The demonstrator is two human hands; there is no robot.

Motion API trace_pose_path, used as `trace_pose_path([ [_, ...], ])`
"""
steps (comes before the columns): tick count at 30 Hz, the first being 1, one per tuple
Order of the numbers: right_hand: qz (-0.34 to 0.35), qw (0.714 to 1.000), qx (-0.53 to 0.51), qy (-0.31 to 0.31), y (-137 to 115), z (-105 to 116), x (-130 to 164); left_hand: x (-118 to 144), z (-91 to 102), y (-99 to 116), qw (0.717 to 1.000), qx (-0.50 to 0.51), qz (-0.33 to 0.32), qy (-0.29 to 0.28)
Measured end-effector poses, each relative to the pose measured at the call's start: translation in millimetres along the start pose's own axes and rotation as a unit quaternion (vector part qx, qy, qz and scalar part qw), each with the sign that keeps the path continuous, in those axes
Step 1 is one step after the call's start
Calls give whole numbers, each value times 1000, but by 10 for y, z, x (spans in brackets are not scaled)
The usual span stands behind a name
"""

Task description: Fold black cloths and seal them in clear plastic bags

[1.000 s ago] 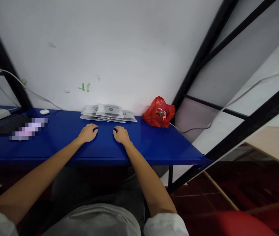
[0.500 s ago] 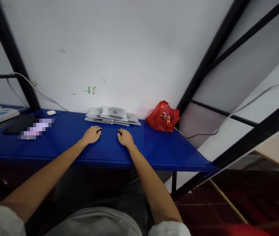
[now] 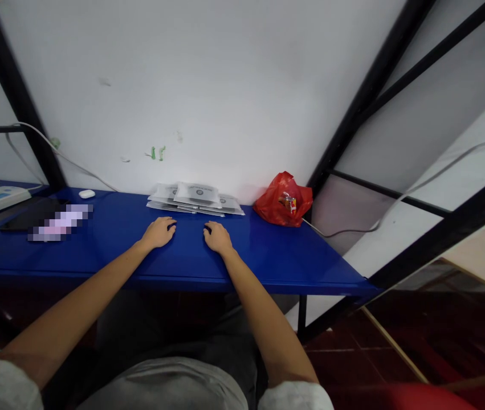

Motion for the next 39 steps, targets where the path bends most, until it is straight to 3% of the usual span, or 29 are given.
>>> trace_pose_path([
  [6,7,1000,7,18,-8,11,-45,10,9,24,1000,2,-2,-1],
  [13,34,989,48,132,-39,38,-253,1,7,18,1000,7,-6,-2],
  [16,50,985,68,151,-47,32,-411,-4,6,10,1000,8,-7,-3],
  [25,62,978,141,139,-97,-46,-813,9,42,34,999,25,-21,5],
  [39,71,956,267,99,-263,-52,-944,-16,23,13,999,30,-28,11],
])
Point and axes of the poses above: each hand's wrist, its own x-axis away from the middle knuckle, its own z-axis out of the back of the hand, y = z × x, the point moved 1 cm from there along -x, towards the middle knuckle, and after that the axes turned 2 degrees about -y, right-handed, at the moved point
